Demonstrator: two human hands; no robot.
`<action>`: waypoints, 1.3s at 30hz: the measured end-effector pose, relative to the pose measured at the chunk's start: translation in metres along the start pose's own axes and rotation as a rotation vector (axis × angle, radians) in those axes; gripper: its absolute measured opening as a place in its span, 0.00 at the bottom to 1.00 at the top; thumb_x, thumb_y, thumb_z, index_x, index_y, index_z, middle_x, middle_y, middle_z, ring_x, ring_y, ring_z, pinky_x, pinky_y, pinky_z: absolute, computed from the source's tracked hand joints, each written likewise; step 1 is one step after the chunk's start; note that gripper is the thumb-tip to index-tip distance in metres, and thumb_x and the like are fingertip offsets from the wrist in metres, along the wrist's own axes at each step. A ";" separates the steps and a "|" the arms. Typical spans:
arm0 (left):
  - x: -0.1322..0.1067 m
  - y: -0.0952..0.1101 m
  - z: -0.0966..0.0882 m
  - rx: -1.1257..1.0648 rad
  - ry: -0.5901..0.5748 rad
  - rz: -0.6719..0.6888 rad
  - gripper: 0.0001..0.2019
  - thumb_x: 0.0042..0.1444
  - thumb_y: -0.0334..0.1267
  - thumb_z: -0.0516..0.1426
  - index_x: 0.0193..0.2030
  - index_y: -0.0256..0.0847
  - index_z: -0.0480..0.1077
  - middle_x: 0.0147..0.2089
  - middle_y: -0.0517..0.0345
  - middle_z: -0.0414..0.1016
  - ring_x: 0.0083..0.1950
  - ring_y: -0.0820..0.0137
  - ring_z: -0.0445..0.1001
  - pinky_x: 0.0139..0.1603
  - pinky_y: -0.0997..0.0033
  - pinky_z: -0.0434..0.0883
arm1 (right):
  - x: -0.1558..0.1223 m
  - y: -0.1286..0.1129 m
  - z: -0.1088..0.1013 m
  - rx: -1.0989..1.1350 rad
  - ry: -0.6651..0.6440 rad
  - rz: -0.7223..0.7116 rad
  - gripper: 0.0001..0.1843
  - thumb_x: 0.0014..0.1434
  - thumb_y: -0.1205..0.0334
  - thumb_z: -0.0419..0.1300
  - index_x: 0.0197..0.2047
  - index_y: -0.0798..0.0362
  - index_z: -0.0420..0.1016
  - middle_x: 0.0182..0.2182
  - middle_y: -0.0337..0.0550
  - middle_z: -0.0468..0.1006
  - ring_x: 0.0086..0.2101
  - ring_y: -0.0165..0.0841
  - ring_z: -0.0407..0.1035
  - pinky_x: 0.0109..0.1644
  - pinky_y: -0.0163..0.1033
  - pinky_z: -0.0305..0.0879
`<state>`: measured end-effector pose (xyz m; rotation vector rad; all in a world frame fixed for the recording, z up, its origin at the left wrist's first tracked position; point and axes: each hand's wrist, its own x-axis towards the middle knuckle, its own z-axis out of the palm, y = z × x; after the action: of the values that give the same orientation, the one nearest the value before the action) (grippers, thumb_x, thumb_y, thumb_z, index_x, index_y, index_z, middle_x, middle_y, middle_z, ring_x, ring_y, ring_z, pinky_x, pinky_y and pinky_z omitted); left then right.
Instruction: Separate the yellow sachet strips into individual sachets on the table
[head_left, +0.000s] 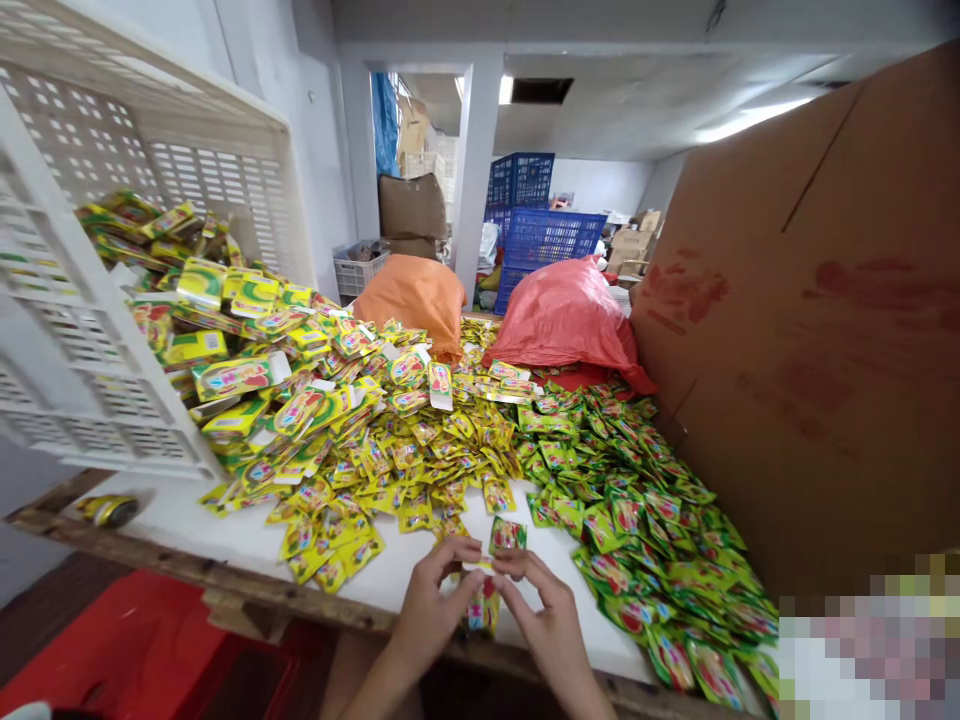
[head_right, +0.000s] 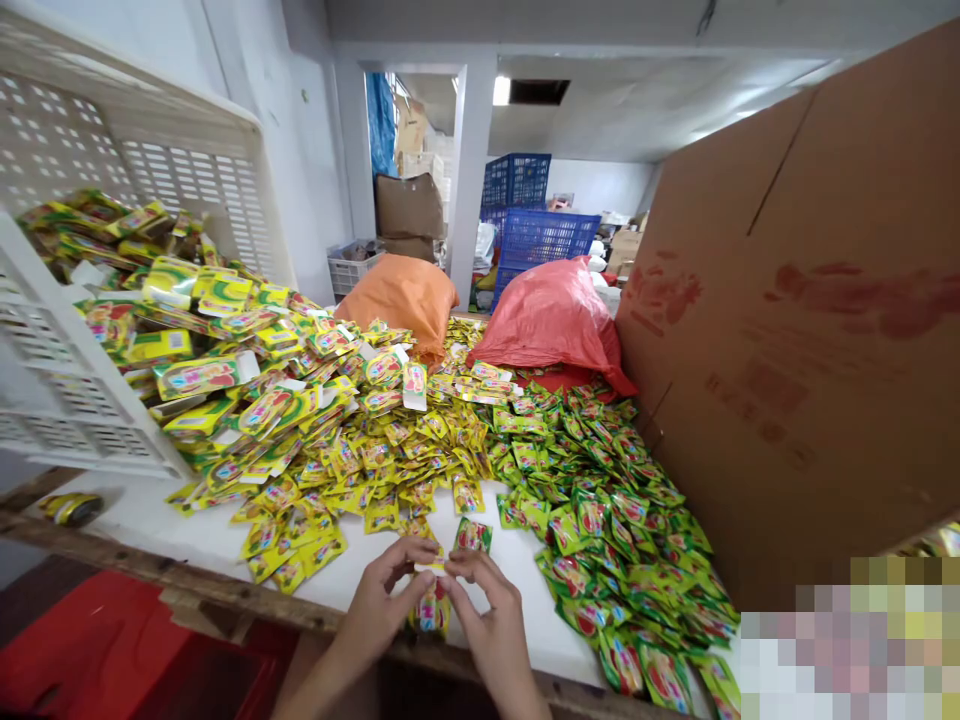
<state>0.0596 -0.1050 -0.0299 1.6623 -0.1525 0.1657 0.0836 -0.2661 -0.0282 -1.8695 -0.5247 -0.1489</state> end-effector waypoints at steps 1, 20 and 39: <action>0.000 0.001 0.000 0.024 0.015 0.012 0.08 0.55 0.40 0.54 0.37 0.39 0.70 0.46 0.52 0.70 0.51 0.67 0.67 0.54 0.70 0.64 | 0.000 -0.001 0.001 -0.005 0.008 -0.002 0.07 0.57 0.59 0.56 0.36 0.51 0.73 0.38 0.44 0.75 0.39 0.35 0.68 0.43 0.37 0.64; 0.005 -0.009 -0.006 -0.091 -0.011 -0.126 0.11 0.51 0.42 0.57 0.37 0.35 0.72 0.38 0.51 0.74 0.41 0.66 0.72 0.45 0.69 0.67 | -0.008 0.005 0.016 0.055 0.032 0.122 0.12 0.57 0.54 0.55 0.39 0.53 0.72 0.34 0.45 0.76 0.34 0.35 0.69 0.40 0.36 0.66; 0.005 -0.005 -0.005 -0.203 0.018 -0.072 0.11 0.53 0.42 0.56 0.38 0.36 0.66 0.38 0.54 0.71 0.41 0.69 0.70 0.45 0.72 0.67 | 0.024 -0.024 0.003 -0.123 -0.184 -0.069 0.07 0.58 0.64 0.52 0.32 0.52 0.70 0.30 0.42 0.72 0.33 0.34 0.66 0.37 0.36 0.61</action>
<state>0.0656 -0.0997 -0.0331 1.4613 -0.0925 0.1072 0.0948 -0.2504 0.0000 -1.9969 -0.7212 -0.0561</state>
